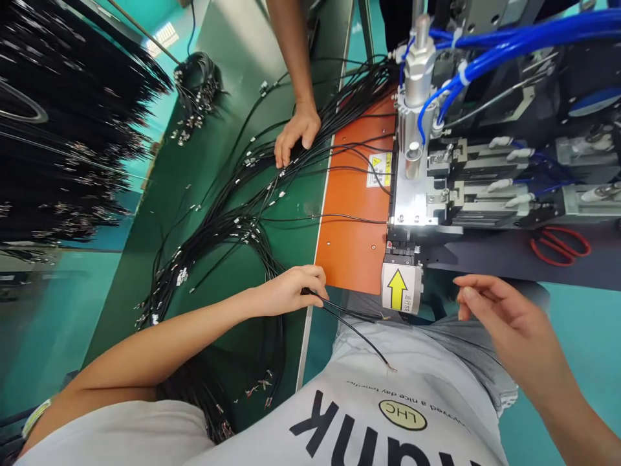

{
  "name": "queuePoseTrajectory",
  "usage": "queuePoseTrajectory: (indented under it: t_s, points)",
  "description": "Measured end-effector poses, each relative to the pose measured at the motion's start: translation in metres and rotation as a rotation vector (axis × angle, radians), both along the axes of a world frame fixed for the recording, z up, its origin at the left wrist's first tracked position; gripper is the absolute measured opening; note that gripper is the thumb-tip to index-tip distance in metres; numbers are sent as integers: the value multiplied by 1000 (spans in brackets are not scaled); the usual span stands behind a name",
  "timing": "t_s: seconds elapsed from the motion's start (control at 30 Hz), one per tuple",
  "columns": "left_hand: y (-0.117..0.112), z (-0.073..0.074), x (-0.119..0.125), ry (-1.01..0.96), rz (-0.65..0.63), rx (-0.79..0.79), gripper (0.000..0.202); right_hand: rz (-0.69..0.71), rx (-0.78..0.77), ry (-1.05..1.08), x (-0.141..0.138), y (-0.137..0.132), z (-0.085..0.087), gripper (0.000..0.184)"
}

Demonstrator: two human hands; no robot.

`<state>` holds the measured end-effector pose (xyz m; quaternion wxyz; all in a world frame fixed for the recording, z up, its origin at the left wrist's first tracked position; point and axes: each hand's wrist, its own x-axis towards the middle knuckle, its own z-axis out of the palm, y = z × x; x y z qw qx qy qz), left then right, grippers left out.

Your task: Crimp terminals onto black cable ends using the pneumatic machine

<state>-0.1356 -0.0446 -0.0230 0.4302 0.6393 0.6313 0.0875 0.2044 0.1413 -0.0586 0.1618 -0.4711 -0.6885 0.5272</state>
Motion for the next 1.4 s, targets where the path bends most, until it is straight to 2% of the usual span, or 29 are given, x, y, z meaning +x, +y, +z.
queuePoseTrajectory:
  t_s: [0.1, 0.17, 0.23, 0.33, 0.4, 0.47, 0.53, 0.63, 0.73, 0.83, 0.93, 1.07, 1.13, 1.23, 1.4]
  points:
    - [0, 1, -13, -326, 199, -170, 20, 15, -145, -80, 15, 1, -8, 28]
    - [1, 2, -21, -476, 251, -232, 26, 2, -173, -78, 18, 2, -10, 28]
    - [3, 8, -26, -539, 289, -223, 27, -13, -196, -54, 15, 1, -8, 27]
    - [13, 26, -19, -413, 311, -95, 21, -19, -233, 3, 4, -2, 2, 25]
    - [27, 38, -2, -253, 308, -11, 17, -1, -257, 48, -8, -4, 9, 25]
    - [46, 43, 22, -150, 247, 52, 15, 42, -266, 90, -21, -5, 12, 25]
    - [67, 39, 48, -104, 140, 123, 15, 102, -259, 140, -31, -4, 9, 25]
    - [92, 19, 77, -53, 37, 238, 17, 148, -224, 173, -37, -1, 2, 24]
    - [101, -6, 84, -75, 101, 307, 19, 148, -184, 152, -35, 1, -1, 22]
    - [96, -20, 81, -154, 198, 315, 18, 149, -98, 136, -38, 1, 0, 26]
    - [89, -20, 82, -164, 231, 306, 17, 193, 83, 161, -48, 0, 1, 36]
    - [89, -14, 90, -85, 162, 325, 18, 247, 414, 192, -60, -4, 1, 10]
    - [93, -11, 94, -68, 136, 348, 18, 260, 474, 171, -62, -5, 2, 11]
    - [99, -11, 97, -122, 143, 355, 16, 234, 362, 160, -61, -3, 5, 16]
    - [101, -15, 95, -259, 270, 279, 18, 53, -208, 367, -55, 11, 6, 22]
